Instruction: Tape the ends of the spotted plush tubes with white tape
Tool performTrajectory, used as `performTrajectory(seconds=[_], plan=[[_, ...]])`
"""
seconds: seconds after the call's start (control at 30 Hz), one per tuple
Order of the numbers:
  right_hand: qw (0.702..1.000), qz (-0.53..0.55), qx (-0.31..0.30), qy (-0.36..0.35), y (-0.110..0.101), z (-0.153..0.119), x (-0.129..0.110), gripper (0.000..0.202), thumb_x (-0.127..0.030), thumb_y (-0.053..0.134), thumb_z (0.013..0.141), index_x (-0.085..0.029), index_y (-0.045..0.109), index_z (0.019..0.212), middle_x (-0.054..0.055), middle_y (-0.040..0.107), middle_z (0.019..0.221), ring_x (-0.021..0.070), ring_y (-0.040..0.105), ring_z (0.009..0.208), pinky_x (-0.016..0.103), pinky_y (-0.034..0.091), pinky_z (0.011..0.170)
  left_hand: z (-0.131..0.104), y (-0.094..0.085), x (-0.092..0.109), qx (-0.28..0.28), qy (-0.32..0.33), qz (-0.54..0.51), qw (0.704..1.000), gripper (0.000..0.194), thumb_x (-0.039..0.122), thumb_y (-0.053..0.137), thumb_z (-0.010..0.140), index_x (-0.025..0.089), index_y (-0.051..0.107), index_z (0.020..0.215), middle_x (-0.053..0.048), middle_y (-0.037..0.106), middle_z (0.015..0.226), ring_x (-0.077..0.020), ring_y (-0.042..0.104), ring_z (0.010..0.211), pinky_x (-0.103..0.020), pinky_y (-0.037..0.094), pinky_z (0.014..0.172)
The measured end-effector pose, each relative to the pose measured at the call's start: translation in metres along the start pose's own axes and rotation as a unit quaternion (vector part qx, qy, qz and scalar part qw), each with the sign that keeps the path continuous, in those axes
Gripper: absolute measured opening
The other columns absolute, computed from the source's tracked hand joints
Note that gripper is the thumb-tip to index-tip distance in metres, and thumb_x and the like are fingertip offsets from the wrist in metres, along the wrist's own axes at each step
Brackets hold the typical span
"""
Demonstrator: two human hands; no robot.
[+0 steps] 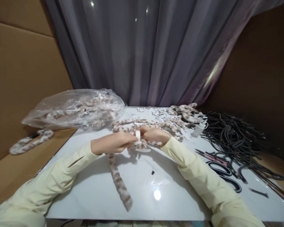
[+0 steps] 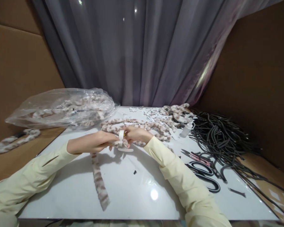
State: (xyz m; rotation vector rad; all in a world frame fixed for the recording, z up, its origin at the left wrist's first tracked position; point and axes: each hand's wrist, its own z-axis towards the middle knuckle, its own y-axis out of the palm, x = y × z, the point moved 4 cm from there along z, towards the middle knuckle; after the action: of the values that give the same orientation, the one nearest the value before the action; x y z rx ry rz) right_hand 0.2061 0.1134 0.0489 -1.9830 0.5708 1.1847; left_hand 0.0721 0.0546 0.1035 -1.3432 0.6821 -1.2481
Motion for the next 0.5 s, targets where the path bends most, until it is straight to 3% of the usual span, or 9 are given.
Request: performTrajectory(seconds=[0.13, 0.23, 0.37, 0.5], plan=[[0.993, -0.087, 0.075, -0.017, -0.010, -0.009, -0.012, 0.035, 0.002, 0.046, 0.067, -0.011, 0.058, 0.097, 0.007, 0.065, 0.088, 0.0125, 0.059, 0.063, 0.023, 0.047, 0.058, 0.003, 0.002, -0.013, -0.012, -0.074, -0.134, 0.988, 0.021, 0.012, 0.040, 0.087, 0.014, 0.061, 0.089, -0.003, 0.068, 0.067, -0.0113, 0.059, 0.058, -0.018, 0.040, 0.060], [0.979, -0.140, 0.131, -0.068, -0.018, -0.029, -0.035, 0.023, -0.010, 0.049, 0.079, -0.011, 0.062, 0.098, 0.009, 0.063, 0.100, 0.0157, 0.058, 0.083, 0.024, 0.043, 0.071, 0.002, 0.002, -0.017, -0.013, -0.125, -0.178, 0.976, 0.021, 0.017, 0.042, 0.088, 0.013, 0.063, 0.085, -0.001, 0.067, 0.062, -0.0089, 0.054, 0.047, -0.017, 0.038, 0.053], [0.952, -0.272, 0.027, -0.138, -0.003, -0.053, -0.056, 0.021, -0.028, 0.062, 0.077, -0.013, 0.068, 0.091, 0.005, 0.068, 0.083, 0.0153, 0.058, 0.072, 0.023, 0.040, 0.064, 0.001, -0.001, -0.013, -0.022, -0.159, -0.233, 0.959, 0.024, 0.026, 0.043, 0.088, 0.014, 0.062, 0.079, 0.000, 0.065, 0.060, -0.0074, 0.046, 0.042, -0.017, 0.035, 0.048], [0.928, -0.341, 0.043, -0.145, 0.008, -0.054, -0.057, 0.015, -0.021, 0.064, 0.075, -0.010, 0.069, 0.084, 0.003, 0.065, 0.069, 0.0114, 0.052, 0.059, 0.022, 0.033, 0.055, 0.001, -0.002, -0.012, -0.022, -0.196, -0.270, 0.942, 0.024, 0.027, 0.043, 0.087, 0.014, 0.060, 0.076, 0.002, 0.062, 0.055, -0.0061, 0.039, 0.038, -0.017, 0.032, 0.044]])
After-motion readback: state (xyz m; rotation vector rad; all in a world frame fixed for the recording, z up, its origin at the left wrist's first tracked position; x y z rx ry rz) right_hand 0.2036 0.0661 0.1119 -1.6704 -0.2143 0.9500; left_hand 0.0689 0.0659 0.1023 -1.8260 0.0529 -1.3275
